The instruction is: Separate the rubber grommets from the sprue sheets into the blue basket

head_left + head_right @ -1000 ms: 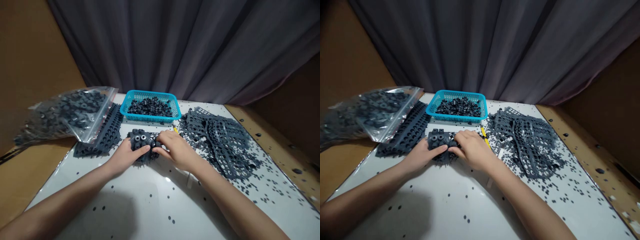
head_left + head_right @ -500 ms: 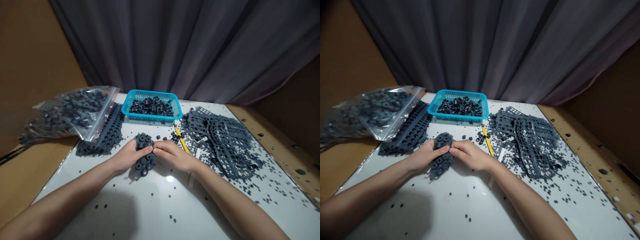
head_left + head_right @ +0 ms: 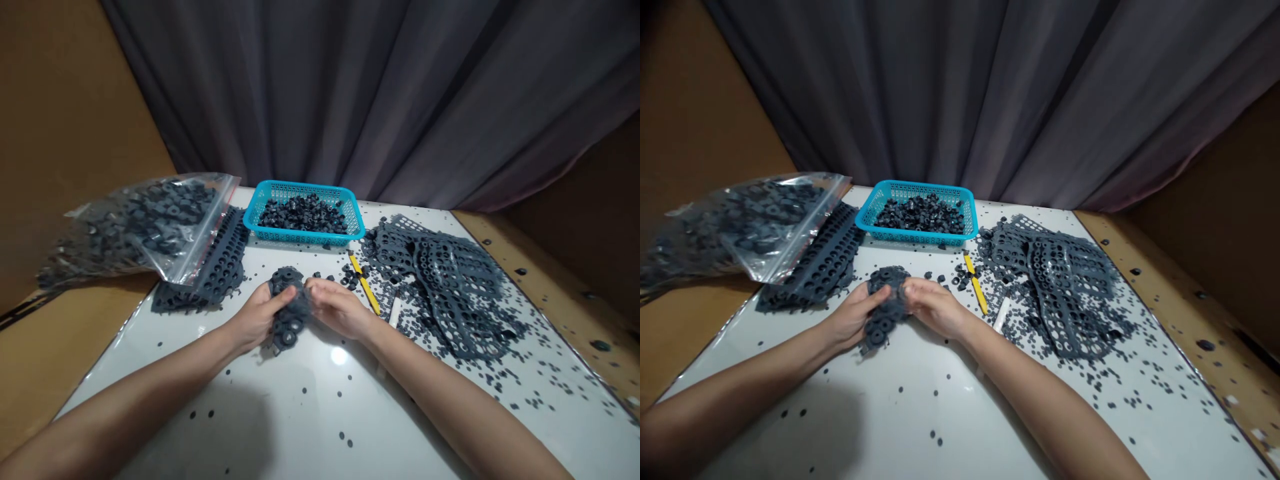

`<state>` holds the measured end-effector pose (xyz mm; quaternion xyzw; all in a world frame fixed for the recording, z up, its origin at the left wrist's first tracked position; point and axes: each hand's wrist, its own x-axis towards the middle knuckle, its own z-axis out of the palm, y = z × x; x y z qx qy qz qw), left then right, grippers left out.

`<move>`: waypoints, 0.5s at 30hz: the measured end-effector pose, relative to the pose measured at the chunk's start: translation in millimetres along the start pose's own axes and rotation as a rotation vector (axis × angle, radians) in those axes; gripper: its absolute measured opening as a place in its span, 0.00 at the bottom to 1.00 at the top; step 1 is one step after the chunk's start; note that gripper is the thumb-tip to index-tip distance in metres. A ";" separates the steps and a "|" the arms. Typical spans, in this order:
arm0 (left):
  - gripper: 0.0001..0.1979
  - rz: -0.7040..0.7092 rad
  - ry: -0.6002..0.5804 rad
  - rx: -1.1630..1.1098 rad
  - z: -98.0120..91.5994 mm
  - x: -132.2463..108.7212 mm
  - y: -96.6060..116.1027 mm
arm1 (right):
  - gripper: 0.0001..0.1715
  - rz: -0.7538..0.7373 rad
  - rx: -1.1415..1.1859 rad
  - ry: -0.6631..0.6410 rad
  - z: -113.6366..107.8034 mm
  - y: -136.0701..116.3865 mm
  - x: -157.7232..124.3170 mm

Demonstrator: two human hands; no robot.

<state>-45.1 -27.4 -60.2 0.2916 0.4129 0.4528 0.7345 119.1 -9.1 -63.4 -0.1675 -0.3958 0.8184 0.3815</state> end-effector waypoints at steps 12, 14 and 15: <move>0.13 0.081 -0.065 0.201 -3.9 0.3 4.0 | 0.11 -0.414 -1.221 0.370 -51.4 -84.8 25.3; 0.14 0.071 -0.032 0.196 -3.6 0.1 5.6 | 0.10 -0.375 -1.398 0.378 -64.3 -99.1 41.2; 0.14 0.056 -0.010 0.185 -3.5 0.4 6.5 | 0.09 -0.341 -1.476 0.384 -70.9 -103.9 49.2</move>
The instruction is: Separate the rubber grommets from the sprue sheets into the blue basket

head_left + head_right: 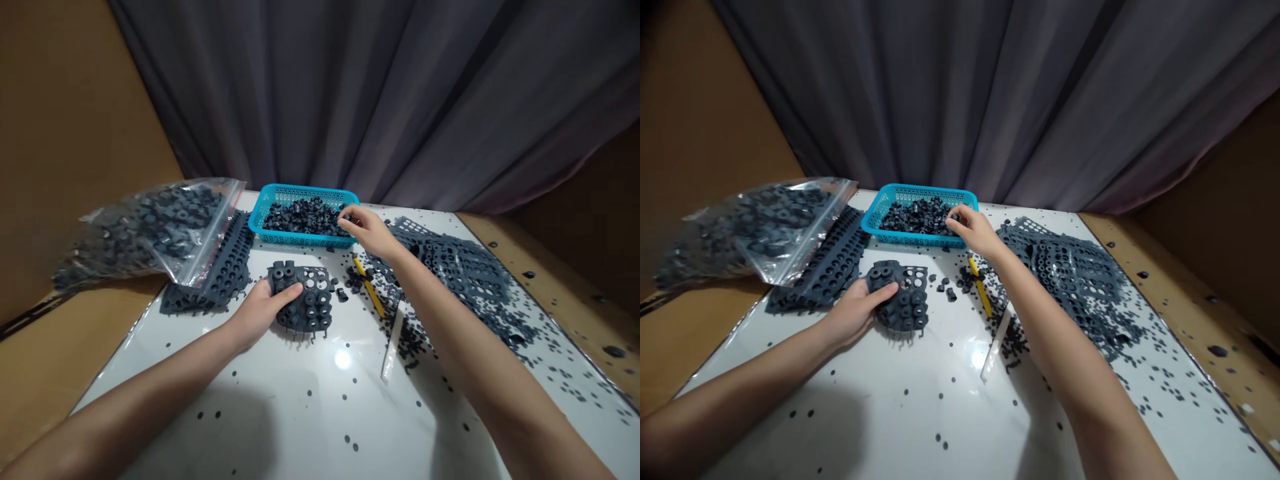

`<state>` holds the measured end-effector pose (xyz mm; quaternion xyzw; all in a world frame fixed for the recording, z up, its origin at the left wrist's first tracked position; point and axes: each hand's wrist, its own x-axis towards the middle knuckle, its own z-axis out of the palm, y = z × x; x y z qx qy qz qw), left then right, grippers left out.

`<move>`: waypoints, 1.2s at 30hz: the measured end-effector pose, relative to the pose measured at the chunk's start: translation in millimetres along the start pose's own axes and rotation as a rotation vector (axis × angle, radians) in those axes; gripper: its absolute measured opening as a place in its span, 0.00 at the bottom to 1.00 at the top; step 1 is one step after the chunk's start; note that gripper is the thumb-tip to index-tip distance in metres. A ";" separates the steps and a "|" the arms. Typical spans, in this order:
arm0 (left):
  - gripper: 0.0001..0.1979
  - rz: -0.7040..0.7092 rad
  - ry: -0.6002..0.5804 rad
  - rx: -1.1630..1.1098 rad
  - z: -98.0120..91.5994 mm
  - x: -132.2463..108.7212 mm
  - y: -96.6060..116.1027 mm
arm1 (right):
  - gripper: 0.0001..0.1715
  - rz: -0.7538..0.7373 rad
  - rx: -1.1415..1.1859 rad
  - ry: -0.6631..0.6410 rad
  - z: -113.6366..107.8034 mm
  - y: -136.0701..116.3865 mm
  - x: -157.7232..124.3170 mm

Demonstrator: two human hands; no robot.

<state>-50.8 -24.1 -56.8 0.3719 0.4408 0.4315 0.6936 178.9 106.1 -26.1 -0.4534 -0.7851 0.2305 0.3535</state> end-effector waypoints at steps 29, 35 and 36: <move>0.09 -0.115 -0.020 -0.302 -3.8 7.2 -2.4 | 0.12 -0.314 -0.214 -0.368 44.5 -75.3 -71.4; 0.07 -0.265 -0.110 -0.312 -6.9 8.8 -1.8 | 0.17 -0.246 0.318 -0.536 49.6 -74.2 -74.2; 0.07 -0.276 -0.128 -0.318 -6.8 8.3 -1.7 | 0.18 -0.195 0.424 -0.549 51.7 -73.7 -75.4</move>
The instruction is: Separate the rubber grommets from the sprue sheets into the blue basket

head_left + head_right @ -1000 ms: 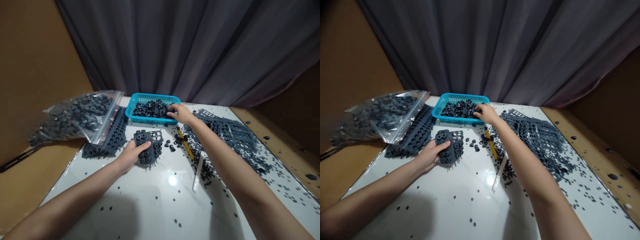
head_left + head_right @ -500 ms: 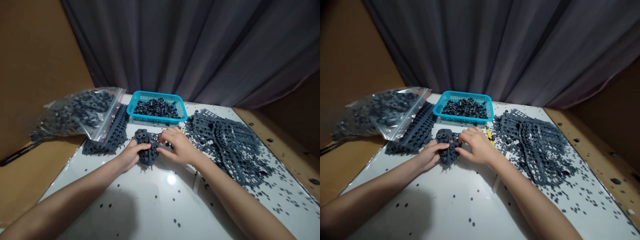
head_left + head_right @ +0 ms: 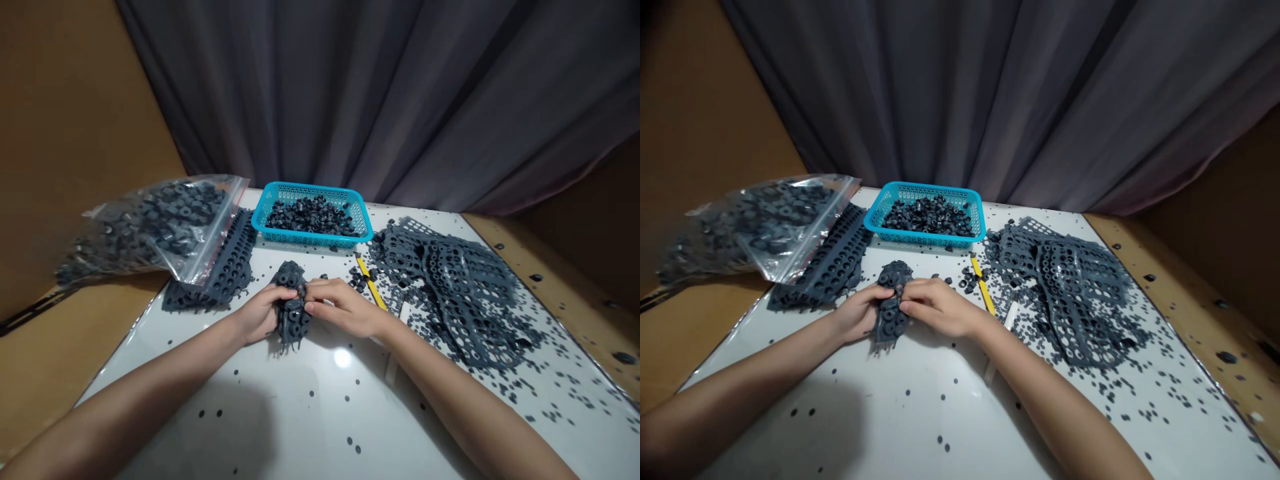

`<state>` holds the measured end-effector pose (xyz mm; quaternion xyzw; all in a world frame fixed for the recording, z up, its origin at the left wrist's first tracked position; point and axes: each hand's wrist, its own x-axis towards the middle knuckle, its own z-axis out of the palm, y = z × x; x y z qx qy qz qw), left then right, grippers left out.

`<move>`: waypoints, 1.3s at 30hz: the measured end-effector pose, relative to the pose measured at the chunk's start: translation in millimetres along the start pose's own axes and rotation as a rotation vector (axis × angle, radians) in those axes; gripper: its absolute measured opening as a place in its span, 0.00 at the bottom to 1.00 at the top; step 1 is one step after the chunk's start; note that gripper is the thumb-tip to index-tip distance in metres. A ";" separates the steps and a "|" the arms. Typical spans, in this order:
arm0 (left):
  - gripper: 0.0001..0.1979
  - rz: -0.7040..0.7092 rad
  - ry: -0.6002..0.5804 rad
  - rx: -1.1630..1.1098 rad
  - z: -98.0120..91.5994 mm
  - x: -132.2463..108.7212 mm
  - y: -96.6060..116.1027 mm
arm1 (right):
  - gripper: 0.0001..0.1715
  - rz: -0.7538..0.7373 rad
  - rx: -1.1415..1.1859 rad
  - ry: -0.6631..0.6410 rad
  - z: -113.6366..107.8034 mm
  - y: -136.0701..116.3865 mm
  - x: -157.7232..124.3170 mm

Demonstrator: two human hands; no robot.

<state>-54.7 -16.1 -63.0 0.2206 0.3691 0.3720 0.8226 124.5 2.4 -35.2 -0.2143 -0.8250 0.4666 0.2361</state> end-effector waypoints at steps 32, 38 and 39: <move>0.22 0.132 0.100 0.009 -11.8 3.5 -3.2 | 0.11 0.518 1.212 0.579 -26.4 11.2 -3.0; 0.22 0.130 0.138 0.032 -9.2 3.2 -3.9 | 0.05 0.506 0.959 0.570 -22.4 8.4 -5.2; 0.22 0.130 0.142 0.049 -8.3 3.0 -4.3 | 0.07 0.473 0.804 0.539 -19.3 5.5 -5.8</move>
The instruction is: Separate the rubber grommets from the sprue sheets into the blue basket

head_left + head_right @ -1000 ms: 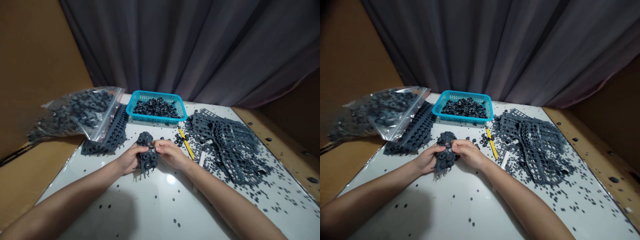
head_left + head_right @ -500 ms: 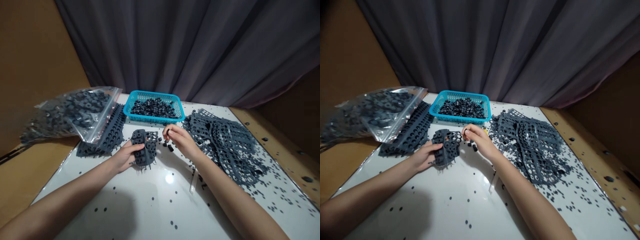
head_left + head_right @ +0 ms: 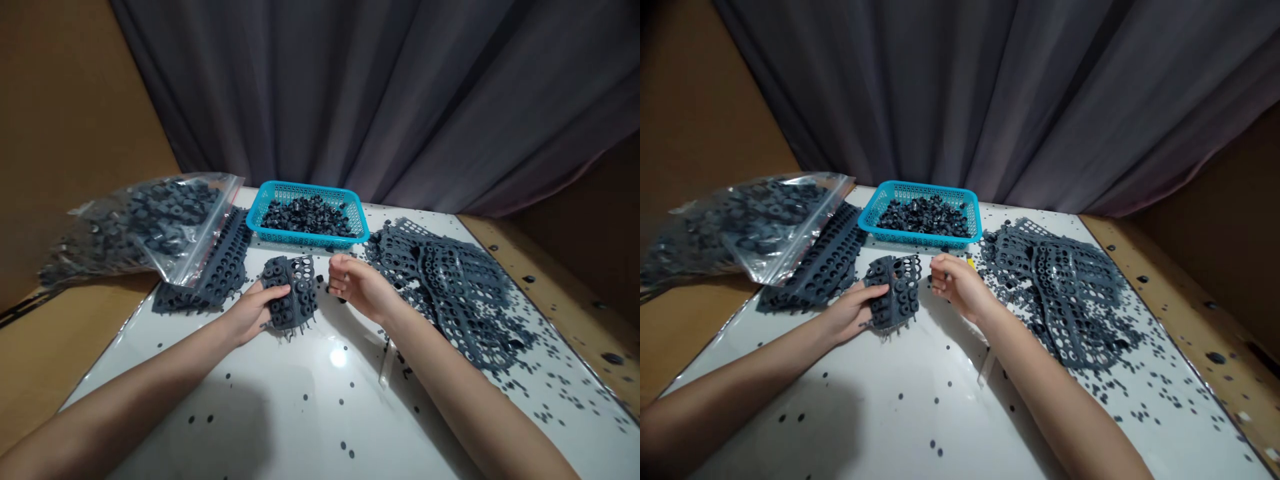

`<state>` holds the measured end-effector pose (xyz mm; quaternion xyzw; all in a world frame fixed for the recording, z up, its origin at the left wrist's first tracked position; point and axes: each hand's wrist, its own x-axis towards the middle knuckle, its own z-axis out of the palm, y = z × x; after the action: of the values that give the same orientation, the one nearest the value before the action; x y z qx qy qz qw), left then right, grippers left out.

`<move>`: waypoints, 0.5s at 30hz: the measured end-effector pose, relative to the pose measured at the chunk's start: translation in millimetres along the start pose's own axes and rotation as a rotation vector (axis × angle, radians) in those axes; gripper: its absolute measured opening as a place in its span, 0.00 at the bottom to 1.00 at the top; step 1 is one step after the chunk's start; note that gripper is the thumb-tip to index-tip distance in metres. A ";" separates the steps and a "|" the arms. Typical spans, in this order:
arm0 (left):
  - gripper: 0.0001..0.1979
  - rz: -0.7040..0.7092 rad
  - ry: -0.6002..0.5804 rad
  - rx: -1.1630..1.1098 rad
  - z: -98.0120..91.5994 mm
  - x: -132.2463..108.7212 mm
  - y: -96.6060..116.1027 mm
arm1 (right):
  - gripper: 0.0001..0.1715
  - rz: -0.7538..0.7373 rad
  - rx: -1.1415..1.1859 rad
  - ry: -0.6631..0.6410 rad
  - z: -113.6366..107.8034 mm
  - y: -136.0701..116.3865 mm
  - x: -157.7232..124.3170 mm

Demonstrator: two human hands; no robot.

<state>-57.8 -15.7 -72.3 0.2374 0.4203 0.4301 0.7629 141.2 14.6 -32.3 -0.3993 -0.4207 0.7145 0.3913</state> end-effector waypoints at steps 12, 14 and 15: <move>0.16 0.100 -0.155 0.294 -1.3 -2.9 -6.3 | 0.12 -0.401 -1.174 -0.280 18.2 3.3 -19.0; 0.17 0.116 -0.177 0.341 -5.2 -0.6 -7.5 | 0.15 -0.389 -1.117 -0.317 15.8 3.7 -16.8; 0.18 0.123 -0.182 0.357 -6.7 0.4 -8.0 | 0.16 -0.385 -1.080 -0.329 14.7 4.2 -15.7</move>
<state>-59.7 -19.5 -81.8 0.4319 0.4037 0.3713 0.7160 132.9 -5.2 -27.6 -0.3424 -0.8445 0.3680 0.1848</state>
